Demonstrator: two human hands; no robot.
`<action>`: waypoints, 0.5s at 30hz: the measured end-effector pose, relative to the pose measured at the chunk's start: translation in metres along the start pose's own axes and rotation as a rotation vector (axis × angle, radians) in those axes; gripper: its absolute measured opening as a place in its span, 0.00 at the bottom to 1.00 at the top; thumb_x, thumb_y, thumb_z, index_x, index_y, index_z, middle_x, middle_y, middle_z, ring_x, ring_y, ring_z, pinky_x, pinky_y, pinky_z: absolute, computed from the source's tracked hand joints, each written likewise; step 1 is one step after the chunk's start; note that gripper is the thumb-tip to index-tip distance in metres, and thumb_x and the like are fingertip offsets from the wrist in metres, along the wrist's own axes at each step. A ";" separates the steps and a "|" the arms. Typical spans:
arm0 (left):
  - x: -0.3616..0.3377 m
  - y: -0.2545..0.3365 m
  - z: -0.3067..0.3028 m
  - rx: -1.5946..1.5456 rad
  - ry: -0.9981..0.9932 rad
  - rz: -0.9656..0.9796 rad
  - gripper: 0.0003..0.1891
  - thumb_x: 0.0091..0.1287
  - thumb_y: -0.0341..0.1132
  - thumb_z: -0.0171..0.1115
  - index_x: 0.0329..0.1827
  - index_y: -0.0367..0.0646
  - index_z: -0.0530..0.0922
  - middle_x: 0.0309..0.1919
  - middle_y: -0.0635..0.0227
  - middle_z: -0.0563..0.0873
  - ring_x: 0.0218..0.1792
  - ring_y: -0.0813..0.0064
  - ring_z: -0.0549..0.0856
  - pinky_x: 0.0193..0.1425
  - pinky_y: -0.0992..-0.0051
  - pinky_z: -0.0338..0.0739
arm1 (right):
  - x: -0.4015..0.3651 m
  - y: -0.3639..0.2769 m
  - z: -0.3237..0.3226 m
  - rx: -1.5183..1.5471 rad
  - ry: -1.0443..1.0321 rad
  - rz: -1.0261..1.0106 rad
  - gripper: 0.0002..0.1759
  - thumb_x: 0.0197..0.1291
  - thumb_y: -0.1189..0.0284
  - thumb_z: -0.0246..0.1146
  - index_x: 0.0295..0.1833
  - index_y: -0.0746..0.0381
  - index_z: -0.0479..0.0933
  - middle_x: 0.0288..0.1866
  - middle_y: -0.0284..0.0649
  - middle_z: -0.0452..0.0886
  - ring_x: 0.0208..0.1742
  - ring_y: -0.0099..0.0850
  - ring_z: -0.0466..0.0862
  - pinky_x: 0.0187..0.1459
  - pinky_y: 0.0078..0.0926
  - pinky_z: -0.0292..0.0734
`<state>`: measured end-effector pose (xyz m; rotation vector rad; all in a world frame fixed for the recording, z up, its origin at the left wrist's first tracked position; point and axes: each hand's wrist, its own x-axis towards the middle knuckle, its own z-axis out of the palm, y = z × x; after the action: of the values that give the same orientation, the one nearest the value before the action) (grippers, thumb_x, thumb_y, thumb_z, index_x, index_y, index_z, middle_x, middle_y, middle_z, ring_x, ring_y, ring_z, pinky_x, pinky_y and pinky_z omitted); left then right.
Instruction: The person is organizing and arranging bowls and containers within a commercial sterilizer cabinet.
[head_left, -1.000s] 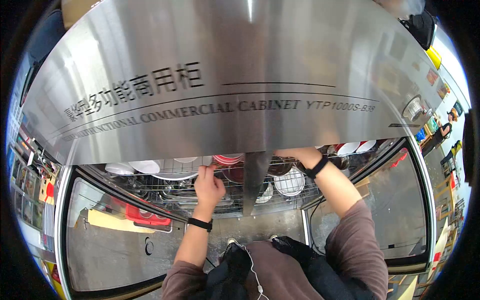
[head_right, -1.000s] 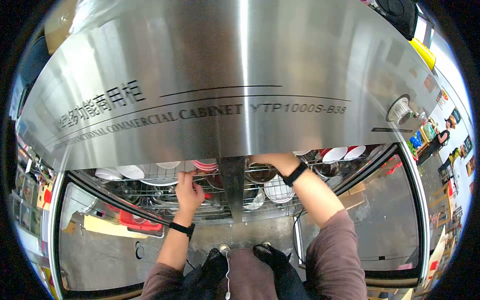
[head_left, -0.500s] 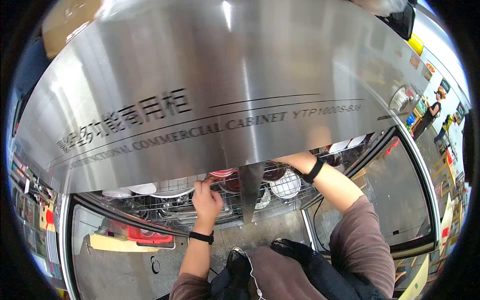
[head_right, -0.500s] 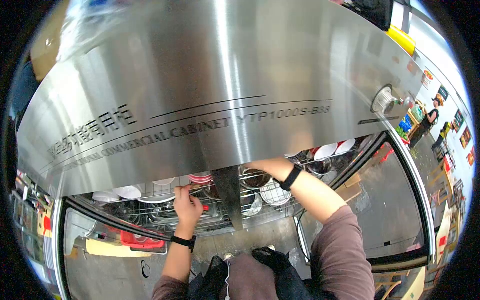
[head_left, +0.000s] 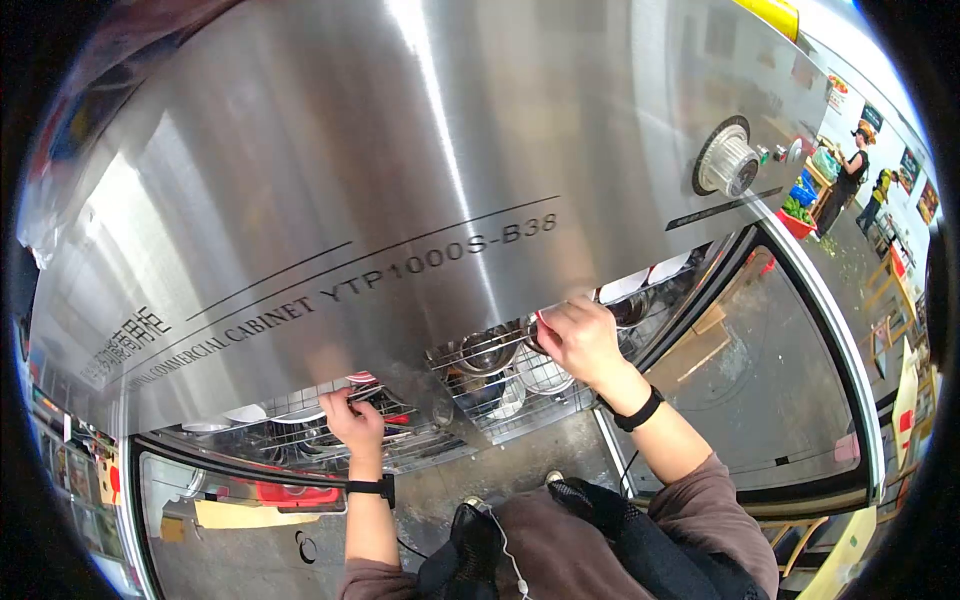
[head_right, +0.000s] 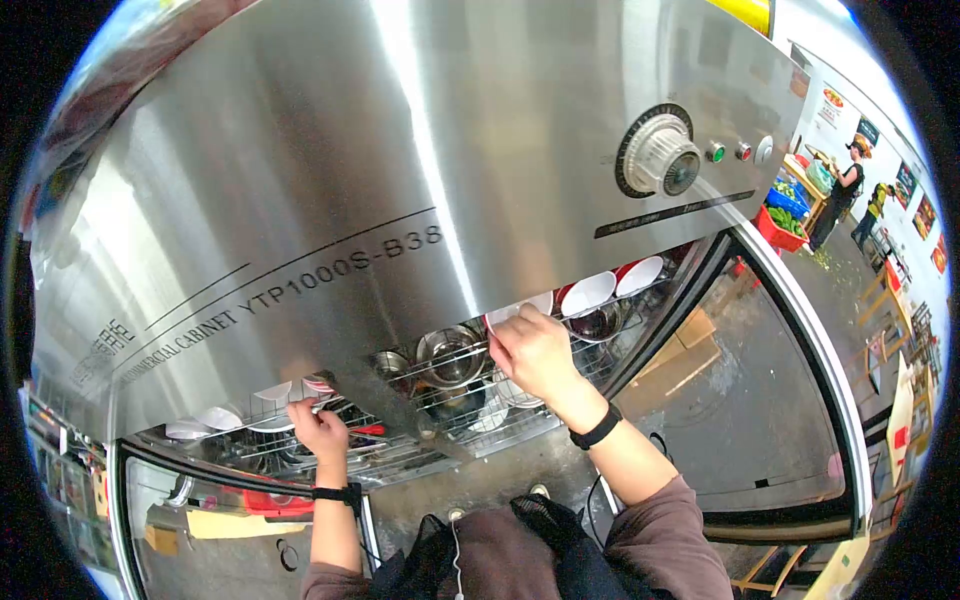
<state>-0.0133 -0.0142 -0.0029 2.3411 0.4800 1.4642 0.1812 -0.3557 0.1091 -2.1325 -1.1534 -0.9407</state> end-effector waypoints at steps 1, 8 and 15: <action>0.001 0.001 0.002 -0.002 0.023 -0.002 0.14 0.55 0.17 0.51 0.44 0.36 0.77 0.39 0.51 0.75 0.36 0.46 0.77 0.37 0.55 0.71 | -0.003 0.008 -0.001 0.001 -0.019 0.011 0.07 0.54 0.72 0.73 0.30 0.60 0.80 0.29 0.37 0.82 0.36 0.38 0.82 0.35 0.38 0.81; 0.000 0.011 0.002 0.088 0.029 -0.057 0.15 0.55 0.17 0.52 0.45 0.38 0.76 0.42 0.49 0.75 0.40 0.42 0.81 0.40 0.52 0.75 | -0.007 0.042 0.010 0.051 -0.146 0.081 0.08 0.54 0.70 0.71 0.27 0.61 0.81 0.26 0.43 0.85 0.35 0.44 0.85 0.36 0.44 0.82; 0.003 0.021 -0.001 0.096 0.028 -0.110 0.13 0.56 0.19 0.53 0.44 0.39 0.75 0.41 0.50 0.75 0.38 0.41 0.79 0.39 0.52 0.74 | 0.000 0.049 0.036 0.039 -0.264 0.164 0.10 0.59 0.64 0.70 0.34 0.60 0.88 0.26 0.45 0.86 0.35 0.49 0.88 0.39 0.50 0.83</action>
<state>-0.0111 -0.0313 0.0092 2.3292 0.6894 1.4545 0.2348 -0.3537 0.0809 -2.3286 -1.0869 -0.5722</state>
